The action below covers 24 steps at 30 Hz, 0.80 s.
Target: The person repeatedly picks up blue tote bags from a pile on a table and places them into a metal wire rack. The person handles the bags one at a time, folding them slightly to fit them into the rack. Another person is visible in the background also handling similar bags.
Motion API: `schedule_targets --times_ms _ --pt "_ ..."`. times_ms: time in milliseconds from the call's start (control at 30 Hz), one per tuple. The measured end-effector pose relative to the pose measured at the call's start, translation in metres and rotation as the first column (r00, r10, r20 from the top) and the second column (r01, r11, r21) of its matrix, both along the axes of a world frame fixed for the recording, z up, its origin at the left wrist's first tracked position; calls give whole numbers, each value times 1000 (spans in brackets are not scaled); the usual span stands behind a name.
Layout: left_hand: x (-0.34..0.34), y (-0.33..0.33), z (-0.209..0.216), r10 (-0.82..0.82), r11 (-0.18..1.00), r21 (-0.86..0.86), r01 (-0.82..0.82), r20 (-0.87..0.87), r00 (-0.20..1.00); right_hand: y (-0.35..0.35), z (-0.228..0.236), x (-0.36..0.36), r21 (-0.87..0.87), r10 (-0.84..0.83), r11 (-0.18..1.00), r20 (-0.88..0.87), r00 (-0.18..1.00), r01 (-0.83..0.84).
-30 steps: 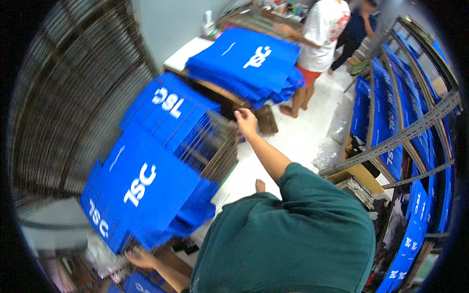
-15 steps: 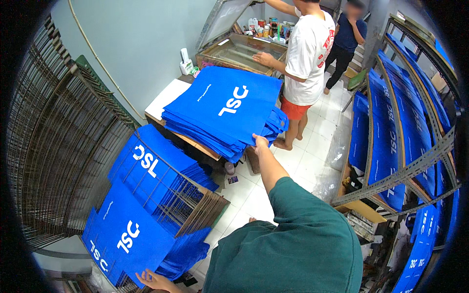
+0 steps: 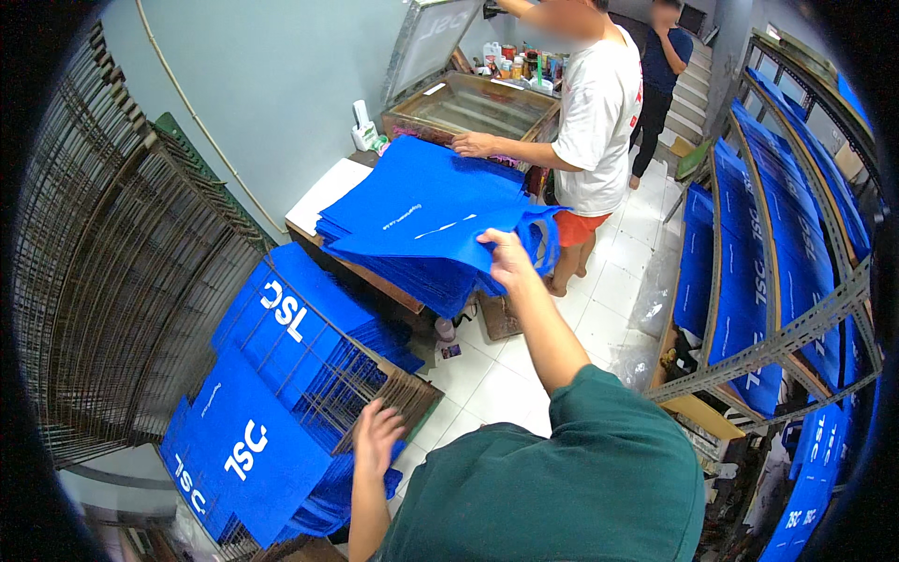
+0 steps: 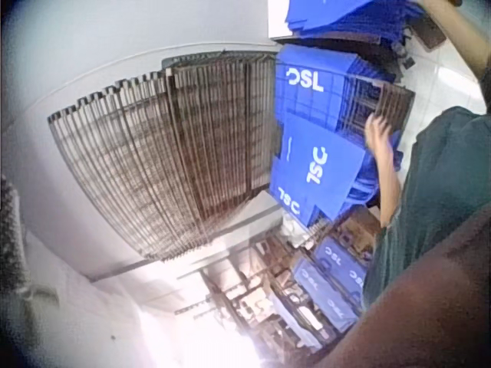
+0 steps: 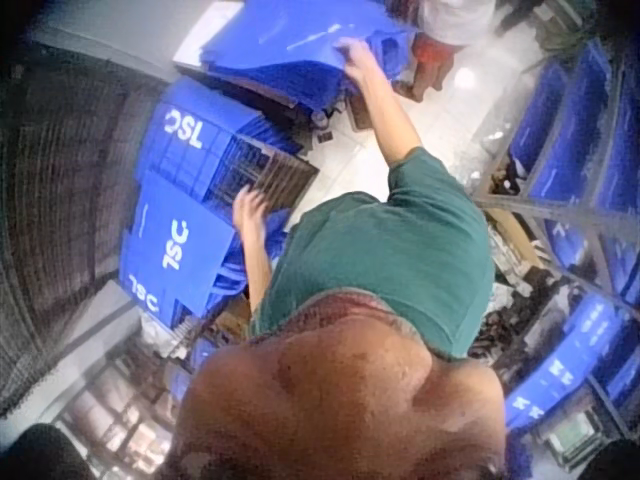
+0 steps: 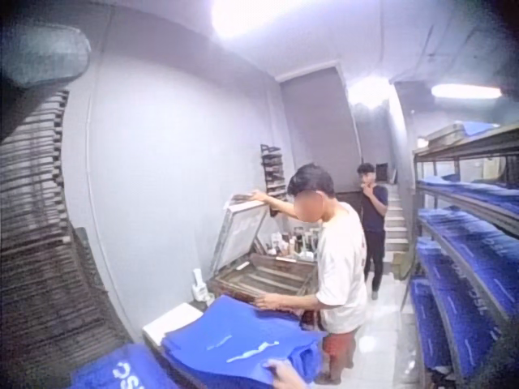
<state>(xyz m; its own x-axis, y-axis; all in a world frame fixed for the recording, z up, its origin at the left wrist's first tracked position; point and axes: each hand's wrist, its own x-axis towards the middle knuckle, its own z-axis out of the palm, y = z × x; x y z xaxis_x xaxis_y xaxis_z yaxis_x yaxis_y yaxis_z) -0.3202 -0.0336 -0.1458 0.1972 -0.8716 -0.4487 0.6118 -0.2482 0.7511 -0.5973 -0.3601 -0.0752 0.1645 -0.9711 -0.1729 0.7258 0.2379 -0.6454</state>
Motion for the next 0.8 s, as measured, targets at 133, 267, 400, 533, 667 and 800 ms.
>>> schedule_targets --times_ms 133,267,400,533,667,800 --pt "-31 -73 -24 -326 938 -99 332 -580 747 100 95 -48 -203 -25 979 -82 996 8" --pt "-47 -118 -33 -449 891 -345 296 -767 459 197 139 -120 -278 -126 958 -169 978 76" --pt "-50 -150 -108 -523 850 -473 232 -808 271 294 167 -152 -353 -365 896 -241 899 269" --pt "-94 -120 -57 -673 679 -448 581 -697 249 385 187 -147 -360 -538 834 -359 762 419" --pt "-88 -113 -4 -788 486 -378 788 -580 208 428 192 -144 -402 -534 828 -356 767 391" --pt "-12 -109 74 -804 495 -239 835 -490 337 442 167 -157 -334 -510 851 -345 788 404"
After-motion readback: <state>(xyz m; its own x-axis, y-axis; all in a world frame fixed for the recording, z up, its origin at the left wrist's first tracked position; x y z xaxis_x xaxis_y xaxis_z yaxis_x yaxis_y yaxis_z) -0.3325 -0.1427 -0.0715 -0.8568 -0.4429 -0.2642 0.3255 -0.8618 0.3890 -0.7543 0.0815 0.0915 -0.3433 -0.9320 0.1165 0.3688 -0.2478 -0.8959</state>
